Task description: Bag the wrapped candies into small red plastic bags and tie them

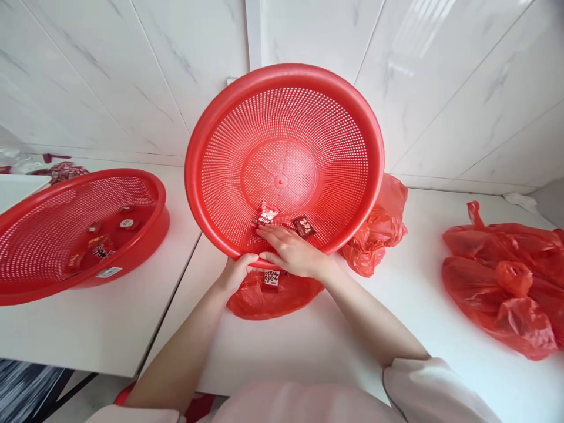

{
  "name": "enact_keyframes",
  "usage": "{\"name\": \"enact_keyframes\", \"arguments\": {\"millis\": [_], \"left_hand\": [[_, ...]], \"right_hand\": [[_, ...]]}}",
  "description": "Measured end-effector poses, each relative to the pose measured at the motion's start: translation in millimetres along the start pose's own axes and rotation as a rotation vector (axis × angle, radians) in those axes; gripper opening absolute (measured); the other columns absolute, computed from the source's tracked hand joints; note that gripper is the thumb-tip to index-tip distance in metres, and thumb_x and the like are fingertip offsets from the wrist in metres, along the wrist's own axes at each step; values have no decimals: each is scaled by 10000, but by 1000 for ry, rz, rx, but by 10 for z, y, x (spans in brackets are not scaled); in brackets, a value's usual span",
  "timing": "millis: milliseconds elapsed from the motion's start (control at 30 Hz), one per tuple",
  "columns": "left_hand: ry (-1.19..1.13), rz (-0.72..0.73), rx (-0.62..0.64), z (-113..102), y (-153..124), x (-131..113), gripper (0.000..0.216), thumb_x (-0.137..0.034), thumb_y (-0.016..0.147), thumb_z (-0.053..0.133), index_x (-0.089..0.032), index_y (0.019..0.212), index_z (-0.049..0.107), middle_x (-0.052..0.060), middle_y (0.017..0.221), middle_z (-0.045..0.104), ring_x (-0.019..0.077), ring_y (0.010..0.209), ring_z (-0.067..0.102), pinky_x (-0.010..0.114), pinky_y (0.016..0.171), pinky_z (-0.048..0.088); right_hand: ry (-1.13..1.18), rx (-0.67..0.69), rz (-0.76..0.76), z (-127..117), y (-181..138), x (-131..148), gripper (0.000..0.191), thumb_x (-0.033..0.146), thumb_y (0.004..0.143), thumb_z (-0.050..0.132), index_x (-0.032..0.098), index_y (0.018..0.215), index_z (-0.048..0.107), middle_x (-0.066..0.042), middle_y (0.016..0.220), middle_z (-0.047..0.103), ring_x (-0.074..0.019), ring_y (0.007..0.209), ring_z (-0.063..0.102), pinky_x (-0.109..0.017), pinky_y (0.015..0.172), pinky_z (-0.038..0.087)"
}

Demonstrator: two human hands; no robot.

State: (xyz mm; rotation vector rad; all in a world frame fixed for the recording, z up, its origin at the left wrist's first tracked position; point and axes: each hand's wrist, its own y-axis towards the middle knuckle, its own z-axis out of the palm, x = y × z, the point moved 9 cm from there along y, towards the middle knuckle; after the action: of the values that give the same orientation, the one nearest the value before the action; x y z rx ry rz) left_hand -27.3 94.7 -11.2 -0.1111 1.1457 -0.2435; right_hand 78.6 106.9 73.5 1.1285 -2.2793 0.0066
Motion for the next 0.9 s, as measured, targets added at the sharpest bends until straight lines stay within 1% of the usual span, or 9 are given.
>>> {"name": "enact_keyframes", "arguments": {"millis": [67,167,267,400,467,567,667,800,900], "left_hand": [[-12,-7,-8,-11,7,6,454,-176,744,597,-167,1197,617,80,1127,695,288,1024,656,415,824,560],[-14,-45,-40,-54,18,14,350,-197,751,588,-133,1086,664,93,1038,722,294,993,671,405,813,561],[-13,-111,-67,-86,19,38,322,-257,751,582,-115,1022,682,111,950,737,312,952,688,410,785,566],[6,-113,-101,-131,26,15,391,-287,724,596,-120,1070,669,110,901,742,325,933,695,409,737,576],[15,-80,-102,-147,41,-4,390,-283,727,602,-125,1078,668,110,942,740,320,954,690,400,749,575],[12,-20,-97,-165,62,-28,353,-269,745,602,-141,1065,676,100,1017,730,301,993,678,380,786,570],[-4,-4,-96,-168,63,-23,354,-264,753,601,-146,1079,673,97,1009,731,298,1000,675,387,795,569],[-3,-58,-69,-135,45,26,376,-299,772,593,-148,1110,656,106,1010,727,297,984,679,398,784,568],[29,-38,-81,-148,33,10,403,-300,771,611,-141,1140,643,109,1050,717,290,978,680,393,806,558]], "right_hand": [[30,34,-14,25,-11,15,485,365,948,483,146,1379,447,-166,1375,510,-261,1282,460,-460,1040,387],[98,90,-34,-18,-53,53,388,231,896,562,184,1282,548,-118,1218,611,-217,1100,577,-361,907,478],[145,99,-14,-120,-84,46,338,100,869,533,218,1170,632,-72,1068,673,-184,977,618,-315,832,483],[264,50,49,-329,-133,-3,293,145,895,508,216,1143,647,-22,917,699,-149,814,630,-274,761,474],[273,23,95,-439,-171,-47,273,171,901,501,207,1132,641,-9,880,689,-141,766,615,-261,726,466],[219,19,144,-529,-222,-102,224,167,897,489,194,1047,654,-13,851,674,-143,750,597,-261,702,456],[195,100,133,-473,-250,-88,191,164,884,511,192,990,667,-24,858,683,-154,764,608,-274,707,467],[310,159,74,-394,-254,23,280,217,888,558,224,1161,622,-29,1037,702,-166,924,653,-290,809,506],[364,83,48,-423,-220,45,325,276,918,537,227,1237,575,-41,1158,670,-163,1038,643,-295,880,513]]}}
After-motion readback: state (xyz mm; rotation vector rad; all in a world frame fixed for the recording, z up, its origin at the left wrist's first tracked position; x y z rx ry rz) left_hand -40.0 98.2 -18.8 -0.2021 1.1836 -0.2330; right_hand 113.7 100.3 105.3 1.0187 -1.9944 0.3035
